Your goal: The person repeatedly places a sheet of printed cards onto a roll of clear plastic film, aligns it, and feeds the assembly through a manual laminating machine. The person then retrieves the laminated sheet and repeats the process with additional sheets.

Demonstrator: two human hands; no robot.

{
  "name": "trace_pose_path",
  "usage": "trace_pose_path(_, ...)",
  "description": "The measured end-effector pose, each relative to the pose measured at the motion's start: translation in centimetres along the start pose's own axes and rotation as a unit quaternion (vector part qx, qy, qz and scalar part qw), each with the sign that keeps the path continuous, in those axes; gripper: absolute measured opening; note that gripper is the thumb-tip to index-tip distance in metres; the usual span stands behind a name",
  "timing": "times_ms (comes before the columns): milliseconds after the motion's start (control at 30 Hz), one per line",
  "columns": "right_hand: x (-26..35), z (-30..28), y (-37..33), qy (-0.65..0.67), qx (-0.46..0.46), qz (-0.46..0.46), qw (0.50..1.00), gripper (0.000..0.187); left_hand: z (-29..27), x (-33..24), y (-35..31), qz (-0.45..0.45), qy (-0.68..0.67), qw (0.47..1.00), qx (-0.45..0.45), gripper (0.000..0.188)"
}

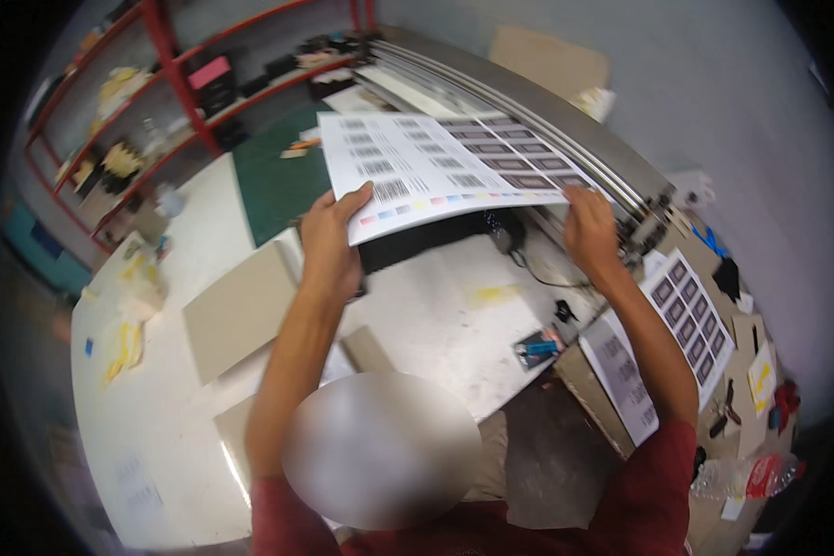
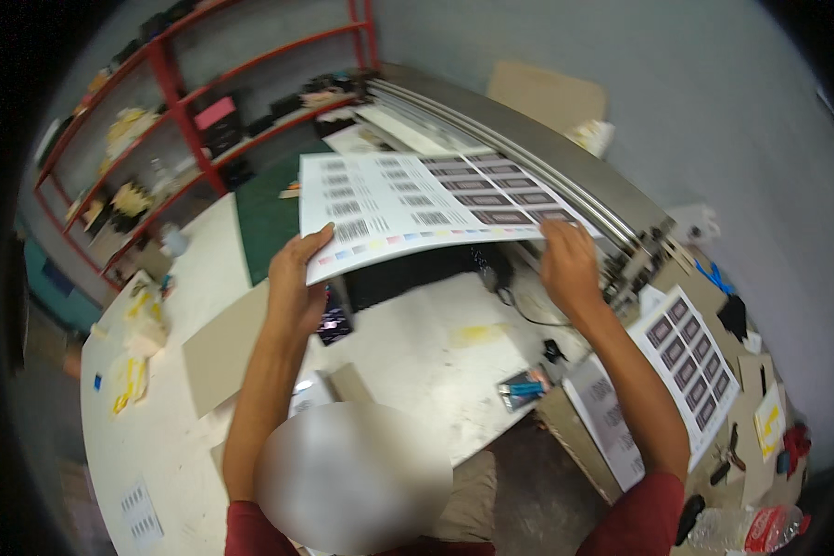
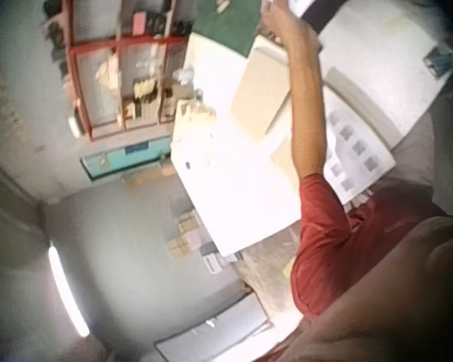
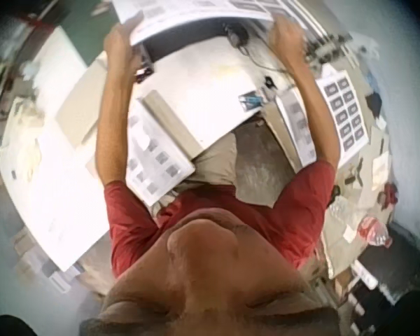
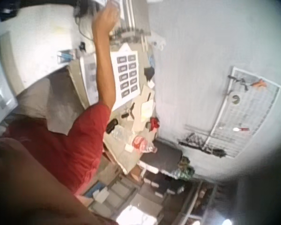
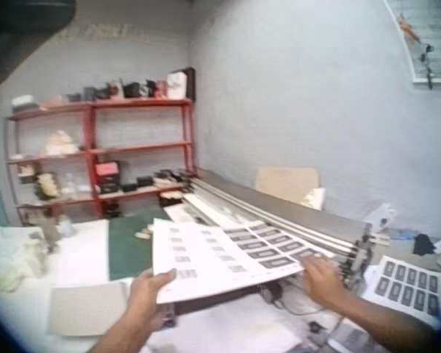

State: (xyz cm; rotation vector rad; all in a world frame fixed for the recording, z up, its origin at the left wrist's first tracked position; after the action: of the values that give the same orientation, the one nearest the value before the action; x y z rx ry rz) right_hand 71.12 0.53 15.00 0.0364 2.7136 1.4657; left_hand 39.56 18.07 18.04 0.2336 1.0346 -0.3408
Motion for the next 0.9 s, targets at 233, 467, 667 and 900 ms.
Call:
trace_pose_path(233, 16.6, -13.3, 6.8, 0.097, 0.083, -0.050, 0.991, 0.029, -10.3, -11.7, -13.9, 0.245, -0.032, 0.969, 0.007, 0.081)
trace_pose_path(467, 28.0, -14.1, 13.1, 0.290, 0.202, -0.051, 0.934, 0.029, -21.2, -18.8, -32.7, 0.397, 0.316, 0.829, -0.235, 0.080)
trace_pose_path(667, 39.4, 4.6, 7.6, 0.375, 0.328, -0.148, 0.854, 0.043, -35.1, -13.6, -33.8, 0.079, 0.314, 0.882, -0.343, 0.073)
trace_pose_path(900, 48.6, 13.4, -3.9, 0.338, 0.308, -0.211, 0.864, 0.035, -46.4, -3.4, -37.9, -0.041, 0.271, 0.876, -0.397, 0.068)
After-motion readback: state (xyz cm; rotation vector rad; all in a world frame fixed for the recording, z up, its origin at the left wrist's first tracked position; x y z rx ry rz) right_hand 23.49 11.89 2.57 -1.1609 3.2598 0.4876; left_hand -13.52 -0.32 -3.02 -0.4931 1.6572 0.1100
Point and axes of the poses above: each hand's wrist, its own y-axis towards the middle knuckle, its own z-axis out of the palm, x = y × z, the point moved 5 cm from there along y, towards the middle knuckle, and after that the axes turned 4 degrees about -x, right-handed, at the moved point
